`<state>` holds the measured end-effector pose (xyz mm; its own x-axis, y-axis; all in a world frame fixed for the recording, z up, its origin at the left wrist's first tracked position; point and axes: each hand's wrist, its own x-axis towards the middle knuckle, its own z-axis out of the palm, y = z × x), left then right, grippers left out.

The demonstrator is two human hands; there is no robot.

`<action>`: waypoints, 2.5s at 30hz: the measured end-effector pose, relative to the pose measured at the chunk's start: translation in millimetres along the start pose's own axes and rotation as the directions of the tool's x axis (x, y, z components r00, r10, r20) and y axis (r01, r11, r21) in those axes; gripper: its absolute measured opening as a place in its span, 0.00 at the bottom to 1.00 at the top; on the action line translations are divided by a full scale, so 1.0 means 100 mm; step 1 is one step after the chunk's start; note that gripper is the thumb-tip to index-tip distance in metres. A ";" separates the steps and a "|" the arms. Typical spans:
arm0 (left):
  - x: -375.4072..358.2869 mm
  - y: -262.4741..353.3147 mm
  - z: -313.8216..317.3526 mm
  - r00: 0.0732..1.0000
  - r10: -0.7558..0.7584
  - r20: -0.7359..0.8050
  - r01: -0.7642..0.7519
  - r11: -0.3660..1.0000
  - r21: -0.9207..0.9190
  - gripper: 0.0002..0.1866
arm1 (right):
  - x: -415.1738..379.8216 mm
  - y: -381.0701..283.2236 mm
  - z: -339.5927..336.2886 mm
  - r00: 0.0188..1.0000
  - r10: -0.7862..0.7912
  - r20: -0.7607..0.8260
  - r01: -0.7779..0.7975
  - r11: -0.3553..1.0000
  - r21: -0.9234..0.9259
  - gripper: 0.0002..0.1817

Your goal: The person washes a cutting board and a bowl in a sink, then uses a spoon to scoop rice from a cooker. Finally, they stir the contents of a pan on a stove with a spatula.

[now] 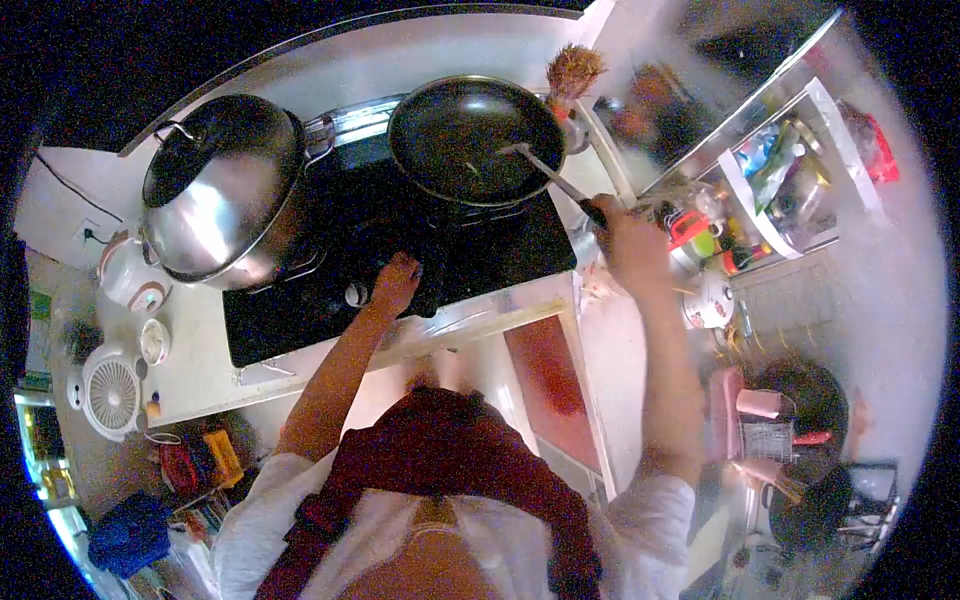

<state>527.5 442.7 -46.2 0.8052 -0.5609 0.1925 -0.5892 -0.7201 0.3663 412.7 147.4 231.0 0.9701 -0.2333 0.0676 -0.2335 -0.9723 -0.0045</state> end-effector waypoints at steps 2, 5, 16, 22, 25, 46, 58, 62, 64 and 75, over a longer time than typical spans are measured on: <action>0.04 -0.11 0.10 0.989 -0.101 0.112 0.112 0.989 -0.097 0.10 | -0.10 0.02 -0.26 1.000 -0.012 0.027 0.015 0.993 -0.118 0.18; 0.04 -0.20 0.16 0.985 0.024 0.170 -0.004 0.993 -0.116 0.09 | -0.12 0.06 -0.39 0.990 -0.137 0.020 0.137 0.956 -0.258 0.17; 0.02 -0.19 0.09 0.980 0.040 0.194 -0.001 0.981 -0.195 0.09 | 0.16 -0.13 -0.18 0.991 -0.120 0.059 0.126 0.985 -0.120 0.18; 0.00 -0.08 -0.04 0.999 -0.001 0.054 0.015 0.961 -0.275 0.08 | 0.06 -0.40 -0.14 0.974 -0.135 0.184 0.145 0.988 -0.044 0.17; 0.01 -0.07 -0.03 0.994 -0.056 0.096 0.077 0.969 -0.233 0.08 | 0.20 -0.52 0.09 0.994 -0.087 0.060 0.087 0.996 0.010 0.18; 0.06 -0.02 -0.27 0.982 0.054 0.181 -0.014 0.977 -0.214 0.14 | 0.61 -0.67 0.45 0.983 -0.180 -0.034 0.166 0.953 -0.255 0.17; 0.03 -0.05 -0.18 0.994 0.058 0.093 -0.037 0.975 -0.220 0.08 | 0.10 -0.58 0.21 0.993 0.019 0.116 -0.003 0.991 -0.136 0.20; 0.05 0.00 -0.35 0.991 0.044 0.125 -0.018 0.980 -0.198 0.09 | 0.03 -0.60 0.15 0.996 -0.003 0.089 0.015 0.991 -0.131 0.20; 0.04 0.01 -0.35 0.985 0.094 0.146 -0.064 0.979 -0.194 0.09 | -0.01 -0.60 0.18 0.996 0.008 0.092 0.005 0.991 -0.135 0.20; 0.04 -0.06 -0.28 0.995 0.066 0.080 -0.041 0.961 -0.272 0.08 | -0.30 -0.64 -0.36 0.978 -0.002 0.210 0.052 0.972 -0.231 0.19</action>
<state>535.6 456.2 -21.8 0.7568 -0.6379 0.1424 -0.5818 -0.5581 0.5917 396.5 217.0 265.0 0.9631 -0.2282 -0.1430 -0.1921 -0.9542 0.2294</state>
